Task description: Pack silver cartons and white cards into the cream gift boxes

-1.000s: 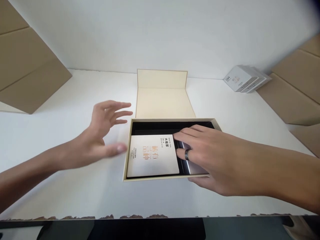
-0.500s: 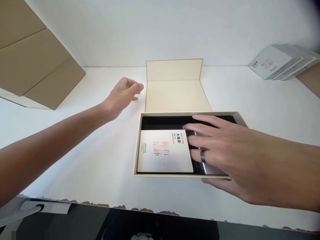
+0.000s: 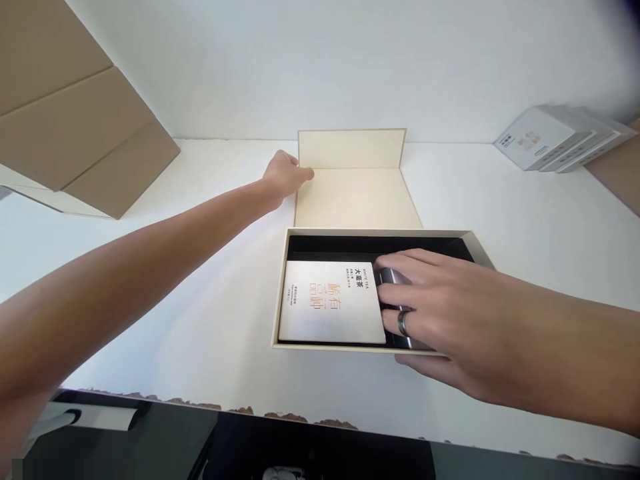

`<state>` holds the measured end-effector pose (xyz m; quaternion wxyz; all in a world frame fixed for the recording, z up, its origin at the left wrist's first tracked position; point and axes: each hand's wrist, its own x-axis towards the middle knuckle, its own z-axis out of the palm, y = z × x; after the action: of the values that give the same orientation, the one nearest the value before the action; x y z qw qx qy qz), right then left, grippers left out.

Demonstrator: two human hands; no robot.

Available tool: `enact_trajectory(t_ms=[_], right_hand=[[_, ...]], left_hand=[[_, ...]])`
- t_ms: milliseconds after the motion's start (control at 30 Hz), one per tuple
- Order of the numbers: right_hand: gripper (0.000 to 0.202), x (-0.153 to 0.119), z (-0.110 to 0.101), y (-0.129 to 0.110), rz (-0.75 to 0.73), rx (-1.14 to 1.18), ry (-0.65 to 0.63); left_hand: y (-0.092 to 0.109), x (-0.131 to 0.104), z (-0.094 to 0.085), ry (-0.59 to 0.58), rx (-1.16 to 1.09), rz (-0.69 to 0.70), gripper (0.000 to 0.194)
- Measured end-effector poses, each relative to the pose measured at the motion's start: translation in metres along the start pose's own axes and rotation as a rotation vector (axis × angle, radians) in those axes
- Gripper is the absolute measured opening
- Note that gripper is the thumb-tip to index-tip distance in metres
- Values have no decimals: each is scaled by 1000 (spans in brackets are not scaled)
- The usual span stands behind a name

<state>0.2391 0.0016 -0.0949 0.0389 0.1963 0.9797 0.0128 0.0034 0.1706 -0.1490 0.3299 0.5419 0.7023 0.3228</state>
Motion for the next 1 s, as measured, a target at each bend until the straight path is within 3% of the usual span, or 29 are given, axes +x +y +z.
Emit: enact_trajectory(t_ms=[200, 433, 633, 733, 833, 1000], right_hand=[[20, 0, -2, 0, -33, 38, -78], [25, 0, -10, 1, 177, 147, -192], [27, 3, -17, 0, 212, 130, -306], [27, 3, -15, 1, 188, 129, -280], [31, 2, -12, 2, 147, 94, -164], [41, -15, -21, -2, 132, 66, 50]], left_hand=[[3, 5, 13, 89, 22, -33, 53], [-4, 23, 22, 162, 1, -10, 34], [-3, 24, 19, 190, -25, -15, 27], [-2, 24, 18, 203, -32, -6, 27], [-4, 25, 19, 223, -40, 24, 25], [-4, 20, 8, 291, 14, 245, 18]])
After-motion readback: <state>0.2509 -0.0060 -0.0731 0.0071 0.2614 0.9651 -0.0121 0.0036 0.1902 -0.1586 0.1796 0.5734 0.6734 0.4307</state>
